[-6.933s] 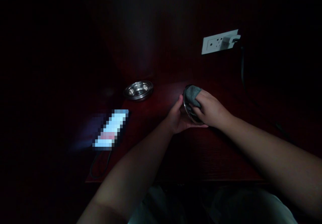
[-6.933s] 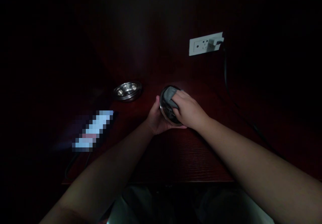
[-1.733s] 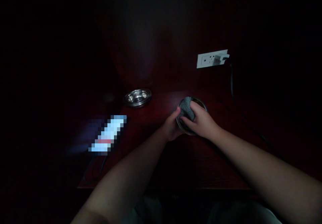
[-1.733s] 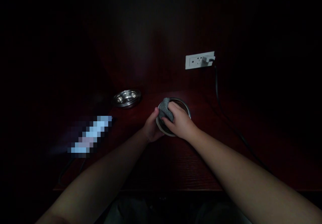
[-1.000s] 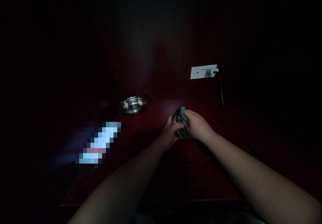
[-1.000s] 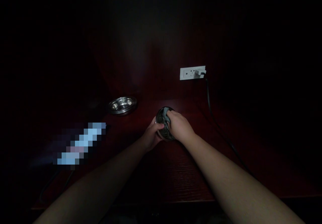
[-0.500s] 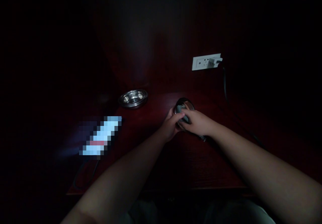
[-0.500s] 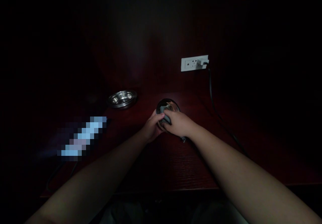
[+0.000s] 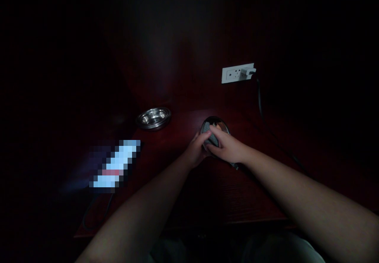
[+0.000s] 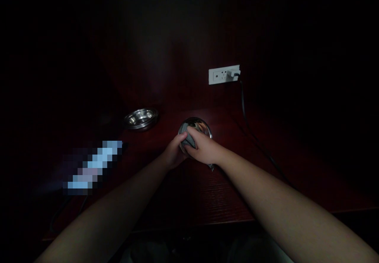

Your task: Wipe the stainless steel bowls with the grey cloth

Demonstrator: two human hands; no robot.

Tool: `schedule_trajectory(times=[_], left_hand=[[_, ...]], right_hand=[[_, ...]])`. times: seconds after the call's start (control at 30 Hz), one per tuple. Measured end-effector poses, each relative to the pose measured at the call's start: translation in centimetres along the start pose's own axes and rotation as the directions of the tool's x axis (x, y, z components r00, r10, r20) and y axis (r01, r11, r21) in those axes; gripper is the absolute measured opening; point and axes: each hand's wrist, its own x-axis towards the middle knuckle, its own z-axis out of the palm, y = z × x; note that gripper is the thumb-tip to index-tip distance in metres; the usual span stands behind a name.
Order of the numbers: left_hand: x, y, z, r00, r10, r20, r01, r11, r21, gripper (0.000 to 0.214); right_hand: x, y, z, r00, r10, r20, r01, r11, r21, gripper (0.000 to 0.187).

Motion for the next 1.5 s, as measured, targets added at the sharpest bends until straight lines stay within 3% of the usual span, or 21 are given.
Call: schedule_trajectory(times=[0.27,0.5,0.83,1.1,1.33,1.5], left_hand=[[0.0,0.3,0.2,0.998,-0.041,-0.037,0.041,0.999,-0.007,0.051],[0.0,0.4,0.2,0.997,-0.058,-0.044,0.058,0.998,-0.006,0.044],[-0.1,0.6,0.4,0.995,-0.089,-0.053,0.084,0.993,-0.081,0.031],[0.0,0.4,0.3,0.997,-0.059,-0.04,0.056,0.996,-0.07,0.035],[0.0,0.3,0.2,0.997,-0.058,-0.058,0.054,0.996,-0.069,0.039],[0.0,0.2,0.2,0.998,-0.051,-0.043,0.049,0.997,-0.051,0.042]], right_hand=[[0.2,-0.1,0.1,0.988,0.06,-0.146,-0.072,0.994,-0.079,0.025],[0.3,0.4,0.1,0.991,0.075,-0.111,-0.09,0.986,-0.138,0.032],[0.3,1.0,-0.1,0.995,0.082,-0.064,-0.098,0.949,-0.301,0.02],[0.4,1.6,-0.5,0.991,0.124,-0.041,-0.13,0.913,-0.387,0.016],[0.3,1.4,-0.7,0.986,0.165,-0.02,-0.16,0.908,-0.388,0.015],[0.3,1.4,-0.7,0.988,0.15,0.047,-0.13,0.948,-0.291,0.014]])
